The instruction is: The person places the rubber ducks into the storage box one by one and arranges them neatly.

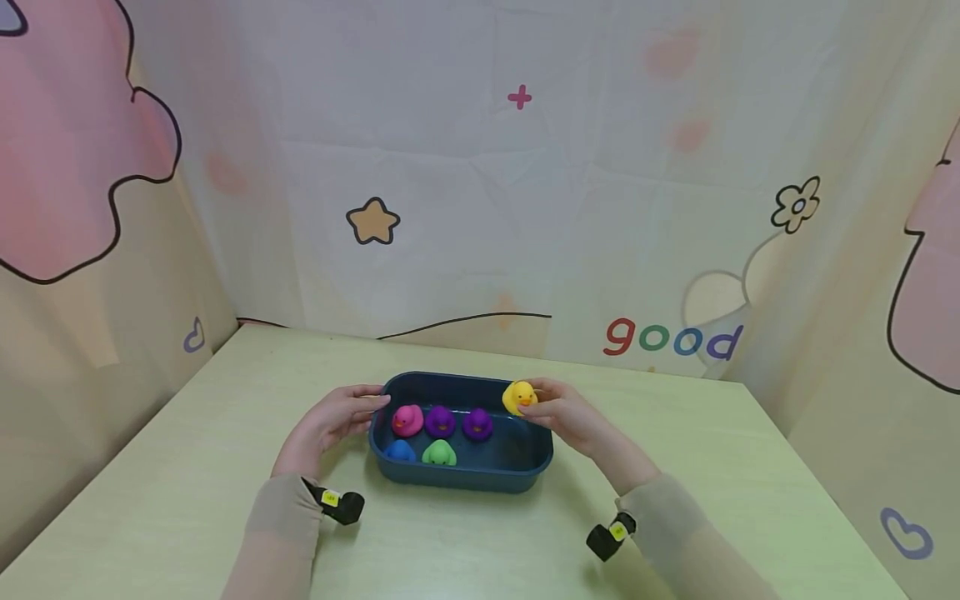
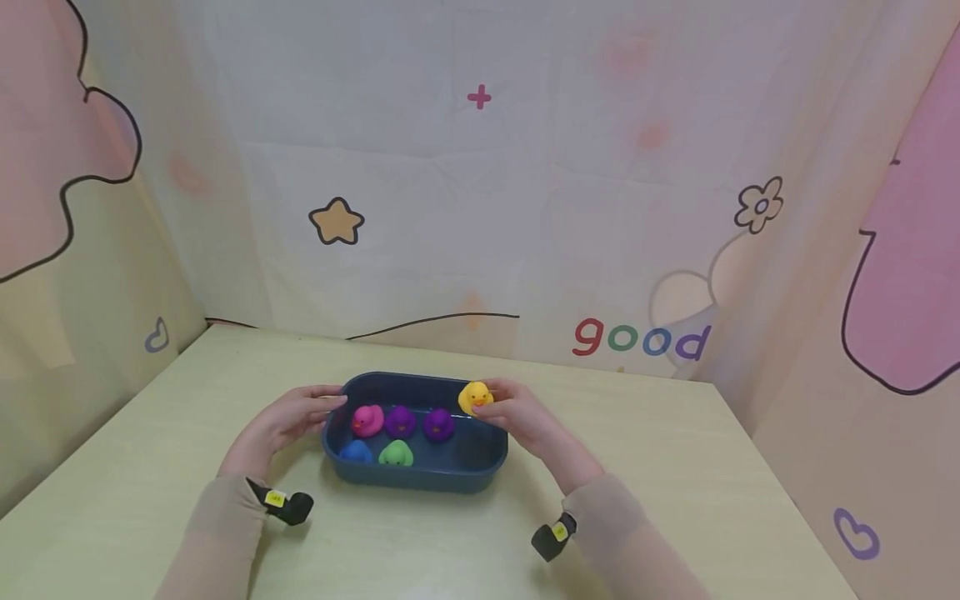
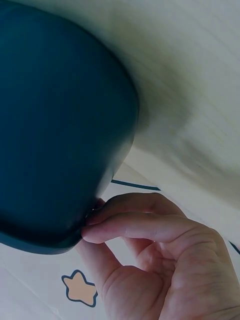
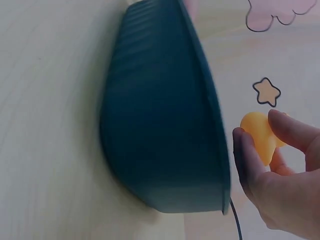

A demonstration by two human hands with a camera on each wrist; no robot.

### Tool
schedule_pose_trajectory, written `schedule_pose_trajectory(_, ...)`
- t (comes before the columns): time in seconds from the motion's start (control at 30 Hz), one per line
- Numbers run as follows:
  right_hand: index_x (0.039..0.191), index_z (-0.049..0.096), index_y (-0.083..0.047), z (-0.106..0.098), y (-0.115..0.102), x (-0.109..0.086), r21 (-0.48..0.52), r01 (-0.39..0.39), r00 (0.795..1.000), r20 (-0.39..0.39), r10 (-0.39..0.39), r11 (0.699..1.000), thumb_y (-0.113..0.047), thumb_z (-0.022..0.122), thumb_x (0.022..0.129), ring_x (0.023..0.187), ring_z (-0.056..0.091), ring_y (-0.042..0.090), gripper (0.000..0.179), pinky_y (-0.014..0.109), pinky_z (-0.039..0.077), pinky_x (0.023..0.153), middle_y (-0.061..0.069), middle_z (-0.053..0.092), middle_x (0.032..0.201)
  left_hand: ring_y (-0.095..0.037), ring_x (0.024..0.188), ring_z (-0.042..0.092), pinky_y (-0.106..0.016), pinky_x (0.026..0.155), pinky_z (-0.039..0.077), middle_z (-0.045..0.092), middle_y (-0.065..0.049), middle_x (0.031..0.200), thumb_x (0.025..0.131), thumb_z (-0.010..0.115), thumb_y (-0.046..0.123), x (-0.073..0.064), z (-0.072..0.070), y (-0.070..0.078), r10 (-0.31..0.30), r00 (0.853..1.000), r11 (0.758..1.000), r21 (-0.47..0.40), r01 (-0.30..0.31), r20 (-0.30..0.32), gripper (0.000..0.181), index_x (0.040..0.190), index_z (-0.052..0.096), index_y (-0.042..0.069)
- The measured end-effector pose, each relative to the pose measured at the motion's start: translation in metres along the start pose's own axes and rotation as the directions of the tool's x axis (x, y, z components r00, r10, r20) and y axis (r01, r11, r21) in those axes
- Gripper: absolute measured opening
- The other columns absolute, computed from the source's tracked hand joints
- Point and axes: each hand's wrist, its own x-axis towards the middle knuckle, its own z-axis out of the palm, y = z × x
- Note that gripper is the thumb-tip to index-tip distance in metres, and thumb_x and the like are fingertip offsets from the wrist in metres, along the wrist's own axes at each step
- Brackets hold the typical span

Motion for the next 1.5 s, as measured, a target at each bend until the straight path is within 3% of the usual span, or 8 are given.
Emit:
schedule_pose_trajectory(0.4,0.13,0.05,0.008,0.031,0.014,0.01,-0.077,-0.05,0.996,0.063,0.055,0.996,-0.003,0.064,0.092,0.098,0.059,0.019,0.043,0.03,0.052,0.096,0.016,0.058,0.119,-0.003,0.083,0.064,-0.017,0.073,0.053,0.068,-0.002,0.111,0.096,0.063,0.018,0.001,0.0,-0.002,0.005,1.0,1.0,0.007,-0.005,0.0,0.059,0.143,0.038,-0.008)
schedule_pose_trajectory(0.73,0.12,0.059,0.009,0.047,0.012,0.01,-0.236,-0.071,0.989,0.109,0.099,0.969,0.001,0.069,0.086,0.086,0.06,0.016,0.036,0.027,0.056,0.085,0.015,0.062,0.11,-0.003,0.081,0.063,-0.017,0.072,0.053,0.068,0.005,0.102,0.096,0.063,0.019,0.002,-0.001,-0.001,-0.007,1.0,1.0,0.013,0.007,-0.017,0.058,0.143,0.04,-0.007)
schedule_pose_trajectory(0.9,0.116,0.064,0.006,0.055,0.012,0.011,-0.335,-0.071,0.992,0.076,0.102,0.94,-0.001,0.073,0.084,0.087,0.059,0.017,0.034,0.029,0.056,0.085,0.013,0.065,0.106,-0.003,0.08,0.063,-0.017,0.071,0.053,0.068,0.006,0.099,0.096,0.063,0.019,0.001,-0.001,-0.002,0.002,1.0,1.0,0.001,-0.002,0.002,0.06,0.143,0.038,-0.008)
schedule_pose_trajectory(1.17,0.107,0.071,-0.002,0.066,0.019,0.013,-0.492,-0.06,0.998,-0.031,0.052,0.869,-0.003,0.078,0.078,0.09,0.057,0.02,0.029,0.037,0.051,0.088,0.008,0.069,0.102,-0.002,0.079,0.063,-0.016,0.071,0.053,0.067,0.008,0.096,0.096,0.063,0.018,0.002,0.0,-0.002,0.001,1.0,1.0,-0.007,-0.001,0.002,0.06,0.143,0.038,-0.008)
schedule_pose_trajectory(1.5,0.103,0.074,0.0,0.07,0.021,0.011,-0.575,-0.021,0.999,-0.033,0.002,0.818,0.006,0.075,0.078,0.094,0.058,0.02,0.026,0.043,0.05,0.094,0.01,0.072,0.104,-0.002,0.082,0.064,-0.017,0.072,0.053,0.067,0.008,0.096,0.096,0.062,0.016,0.0,0.0,0.0,0.003,1.0,1.0,-0.013,-0.003,0.011,0.06,0.144,0.036,-0.009)
